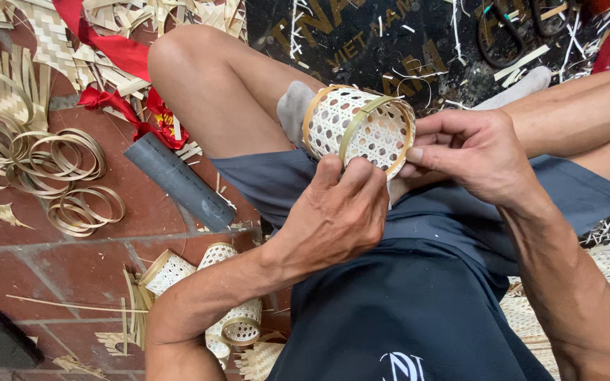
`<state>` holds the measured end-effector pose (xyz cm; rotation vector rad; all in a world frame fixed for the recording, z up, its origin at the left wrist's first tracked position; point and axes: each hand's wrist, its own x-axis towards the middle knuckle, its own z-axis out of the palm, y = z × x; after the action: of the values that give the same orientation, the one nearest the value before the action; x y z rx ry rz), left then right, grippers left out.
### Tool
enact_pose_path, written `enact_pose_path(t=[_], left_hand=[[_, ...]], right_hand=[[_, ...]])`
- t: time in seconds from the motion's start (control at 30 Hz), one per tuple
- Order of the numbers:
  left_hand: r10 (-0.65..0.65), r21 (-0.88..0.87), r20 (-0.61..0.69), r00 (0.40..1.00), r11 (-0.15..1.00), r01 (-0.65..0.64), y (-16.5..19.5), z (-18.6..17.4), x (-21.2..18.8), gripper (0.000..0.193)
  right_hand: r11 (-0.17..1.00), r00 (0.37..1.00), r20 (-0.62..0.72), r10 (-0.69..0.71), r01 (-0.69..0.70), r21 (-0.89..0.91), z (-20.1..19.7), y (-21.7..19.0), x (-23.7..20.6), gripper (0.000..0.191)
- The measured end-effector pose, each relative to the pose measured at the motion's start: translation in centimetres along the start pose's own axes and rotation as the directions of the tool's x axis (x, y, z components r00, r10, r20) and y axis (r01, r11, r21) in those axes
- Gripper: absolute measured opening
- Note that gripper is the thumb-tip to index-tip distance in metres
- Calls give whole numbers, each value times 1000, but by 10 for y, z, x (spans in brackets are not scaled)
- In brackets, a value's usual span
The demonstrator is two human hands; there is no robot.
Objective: The person sits on the floor and works bamboo strips: they shave and trim a thin bamboo strip with a knife, bend it into a ring, and fit it around a woven bamboo cylinder. They then press a round woven bamboo disc into the rim to form a small basket, and continue trimming strips with pliers and a knife.
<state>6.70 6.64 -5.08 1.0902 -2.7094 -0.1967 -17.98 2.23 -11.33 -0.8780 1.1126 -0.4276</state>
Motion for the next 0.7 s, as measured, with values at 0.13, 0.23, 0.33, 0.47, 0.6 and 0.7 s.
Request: enact_pose_path(t=[0.13,0.23,0.33,0.47,0.6,0.7], left_hand=[[16,31,4,1000,999,-16,2,1,1,20],[13,46,9,1000,999,-14,6,1,2,20],[9,39,5,1000,999,-9,10,2,4,20],[6,53,1,1000,999,-6,13,5,5,19],[21,55,19,1000,998,-22,18,9,7,20],[27,57,27,999,998,-29,22,9,9,20]], right_hand=[[996,994,-80,72,-76,-43,7,-1,1,20],[987,986,-154,60,-82,-142,13,3,6,13],[964,986,-169,-10,-35,-262,14,7,8,12],[982,984,-175,-19,-15,-189,17,9,6,9],[955,977,-212,-22,-42,-293,19,2,3,10],[976,982,-173,75,-108,-191,14,-6,1,9]])
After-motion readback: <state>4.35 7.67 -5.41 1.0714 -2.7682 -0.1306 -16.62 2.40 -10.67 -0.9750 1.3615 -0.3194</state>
